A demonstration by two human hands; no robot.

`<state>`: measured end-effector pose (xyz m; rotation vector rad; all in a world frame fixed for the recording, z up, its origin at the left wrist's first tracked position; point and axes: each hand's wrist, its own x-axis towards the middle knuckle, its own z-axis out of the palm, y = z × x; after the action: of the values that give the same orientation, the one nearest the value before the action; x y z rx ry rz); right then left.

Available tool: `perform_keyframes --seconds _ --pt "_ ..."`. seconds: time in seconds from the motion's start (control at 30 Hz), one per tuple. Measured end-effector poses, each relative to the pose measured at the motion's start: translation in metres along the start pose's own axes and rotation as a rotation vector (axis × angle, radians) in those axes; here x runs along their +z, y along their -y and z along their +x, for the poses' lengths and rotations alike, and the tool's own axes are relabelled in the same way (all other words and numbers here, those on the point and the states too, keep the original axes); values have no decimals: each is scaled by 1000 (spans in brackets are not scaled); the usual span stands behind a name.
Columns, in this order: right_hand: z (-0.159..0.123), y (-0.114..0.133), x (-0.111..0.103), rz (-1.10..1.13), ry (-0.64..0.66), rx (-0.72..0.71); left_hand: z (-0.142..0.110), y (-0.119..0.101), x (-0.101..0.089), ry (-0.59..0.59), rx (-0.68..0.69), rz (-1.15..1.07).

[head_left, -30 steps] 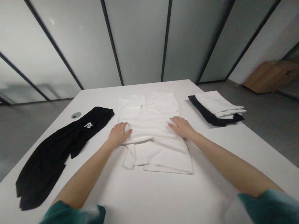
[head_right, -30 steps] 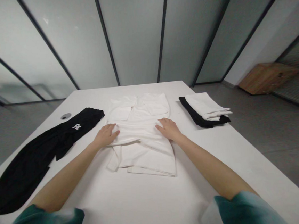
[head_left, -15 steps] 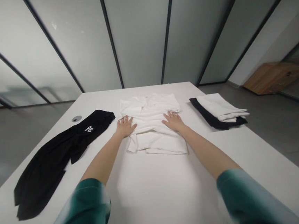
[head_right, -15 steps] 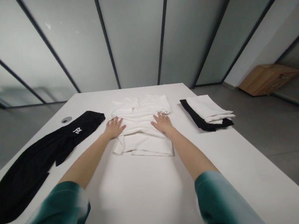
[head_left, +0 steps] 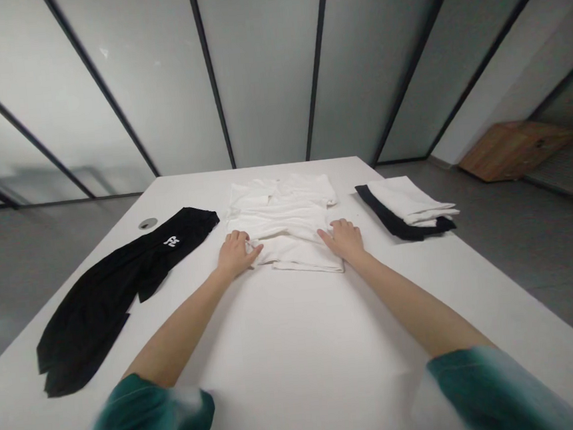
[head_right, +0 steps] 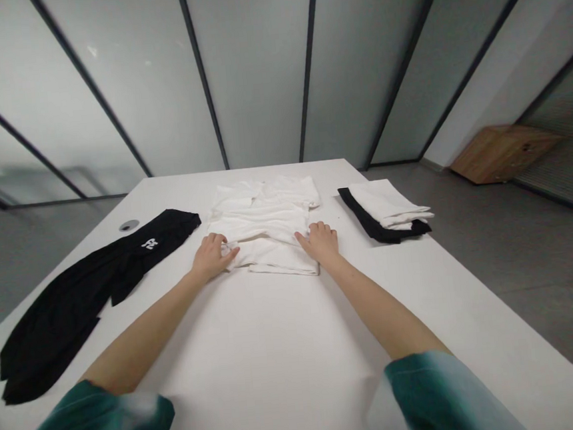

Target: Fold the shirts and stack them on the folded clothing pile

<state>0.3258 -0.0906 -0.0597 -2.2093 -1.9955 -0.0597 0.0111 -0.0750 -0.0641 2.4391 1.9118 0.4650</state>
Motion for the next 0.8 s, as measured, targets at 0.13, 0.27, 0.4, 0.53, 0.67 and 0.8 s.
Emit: perform_keyframes --seconds 0.13,0.27,0.4,0.53,0.67,0.8 --pt "-26 -9 -1 35 95 18 -23 -4 -4 101 -39 -44" --pt "-32 -9 -3 319 90 35 -24 -11 -8 85 -140 -306" --pt "-36 -14 -13 813 74 184 -32 -13 -24 -5 -320 -702" --pt "-51 -24 -30 1143 65 153 -54 -3 -56 61 -314 -975" --pt "-61 -37 -44 1308 16 1 -71 26 -85 402 -76 -833" --pt "-65 -53 -39 1278 -176 35 -74 50 -82 322 -126 -536"
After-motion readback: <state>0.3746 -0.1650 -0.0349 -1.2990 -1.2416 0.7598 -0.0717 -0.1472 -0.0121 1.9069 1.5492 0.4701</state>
